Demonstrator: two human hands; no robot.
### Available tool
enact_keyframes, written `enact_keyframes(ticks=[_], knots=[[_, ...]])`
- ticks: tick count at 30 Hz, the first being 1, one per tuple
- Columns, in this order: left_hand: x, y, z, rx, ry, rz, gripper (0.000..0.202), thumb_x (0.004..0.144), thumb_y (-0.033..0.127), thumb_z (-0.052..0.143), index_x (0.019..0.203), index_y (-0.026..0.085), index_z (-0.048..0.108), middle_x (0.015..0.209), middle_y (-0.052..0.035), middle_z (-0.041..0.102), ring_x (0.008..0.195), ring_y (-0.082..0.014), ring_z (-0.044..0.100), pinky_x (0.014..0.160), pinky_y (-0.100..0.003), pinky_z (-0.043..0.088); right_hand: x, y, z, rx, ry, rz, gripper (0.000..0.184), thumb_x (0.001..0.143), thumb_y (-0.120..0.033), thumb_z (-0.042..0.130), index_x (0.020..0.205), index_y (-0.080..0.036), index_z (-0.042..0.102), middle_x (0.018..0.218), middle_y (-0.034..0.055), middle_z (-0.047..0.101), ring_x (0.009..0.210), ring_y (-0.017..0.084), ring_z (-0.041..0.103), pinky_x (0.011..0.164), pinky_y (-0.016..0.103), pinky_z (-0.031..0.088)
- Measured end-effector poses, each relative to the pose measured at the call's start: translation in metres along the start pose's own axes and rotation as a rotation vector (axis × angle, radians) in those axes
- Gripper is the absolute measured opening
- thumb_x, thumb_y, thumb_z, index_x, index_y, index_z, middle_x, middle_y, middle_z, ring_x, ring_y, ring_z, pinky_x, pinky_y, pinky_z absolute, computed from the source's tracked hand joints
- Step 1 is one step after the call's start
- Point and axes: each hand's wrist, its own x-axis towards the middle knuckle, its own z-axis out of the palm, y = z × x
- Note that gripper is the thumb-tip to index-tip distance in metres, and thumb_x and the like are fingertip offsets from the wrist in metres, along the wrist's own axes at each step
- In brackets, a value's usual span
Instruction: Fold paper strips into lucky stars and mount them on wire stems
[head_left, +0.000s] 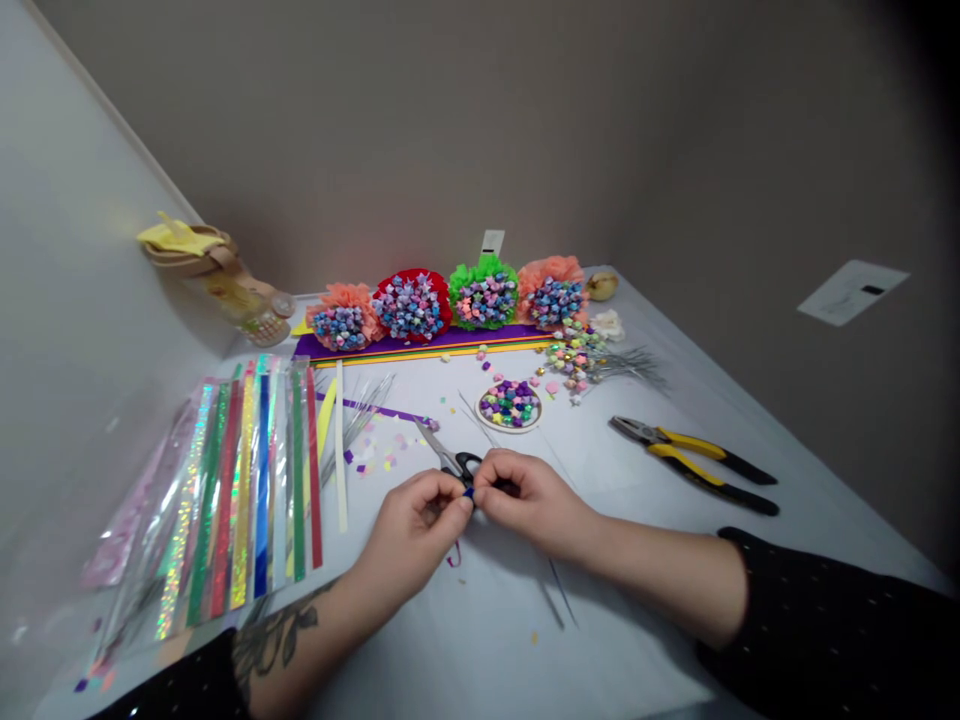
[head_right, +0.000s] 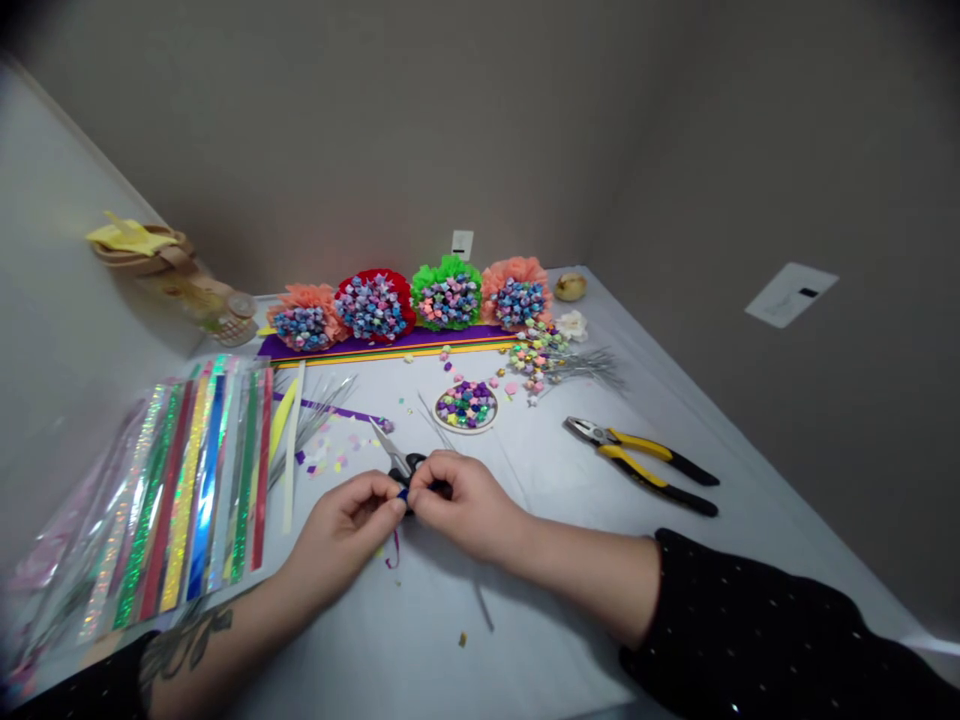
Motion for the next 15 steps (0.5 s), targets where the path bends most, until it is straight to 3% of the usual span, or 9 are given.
enact_keyframes(ticks=[4,7,9,15], knots=[[-0.0017,-0.0006,-0.0014,0.076,0.036,0.075,0.011,0.078,0.021,0.054,0.070,0.016,0.058,0.066,0.0007,0.055,0.060,-0.0105,0.051,0.055,-0.019,0.042,-0.0023,0.0013,0.0002,-0.081,0.062,-0.105,0.003,0.073,-0.015,0.056,0.073,-0.018,0.054,0.071,-0.0007,0.051,0.066,0.012,0.049,0.060,0.023,0.039],[-0.0031,0.0016,-0.0039,0.122,0.067,0.184,0.010,0.078,0.018,0.056,0.069,0.016,0.059,0.068,0.0003,0.056,0.061,-0.0104,0.052,0.056,-0.019,0.042,-0.0053,0.0027,-0.0007,-0.152,0.212,-0.265,0.014,0.072,-0.015,0.061,0.079,-0.019,0.050,0.087,0.0035,0.053,0.087,0.017,0.052,0.076,0.030,0.042],[-0.0037,0.0027,-0.0051,0.137,0.076,0.250,0.011,0.078,0.016,0.057,0.068,0.016,0.060,0.068,0.0000,0.057,0.062,-0.0104,0.053,0.057,-0.019,0.042,-0.0073,0.0029,-0.0016,-0.215,0.276,-0.339,0.014,0.073,-0.016,0.063,0.077,-0.019,0.051,0.101,0.0073,0.052,0.104,0.022,0.048,0.088,0.037,0.038],[-0.0038,0.0046,-0.0057,0.152,0.072,0.316,0.012,0.079,0.014,0.057,0.069,0.017,0.062,0.068,-0.0005,0.058,0.064,-0.0105,0.055,0.059,-0.020,0.043,-0.0102,0.0007,-0.0018,-0.313,0.292,-0.409,0.007,0.074,-0.014,0.062,0.073,-0.021,0.061,0.116,0.0086,0.050,0.115,0.026,0.043,0.098,0.046,0.032]])
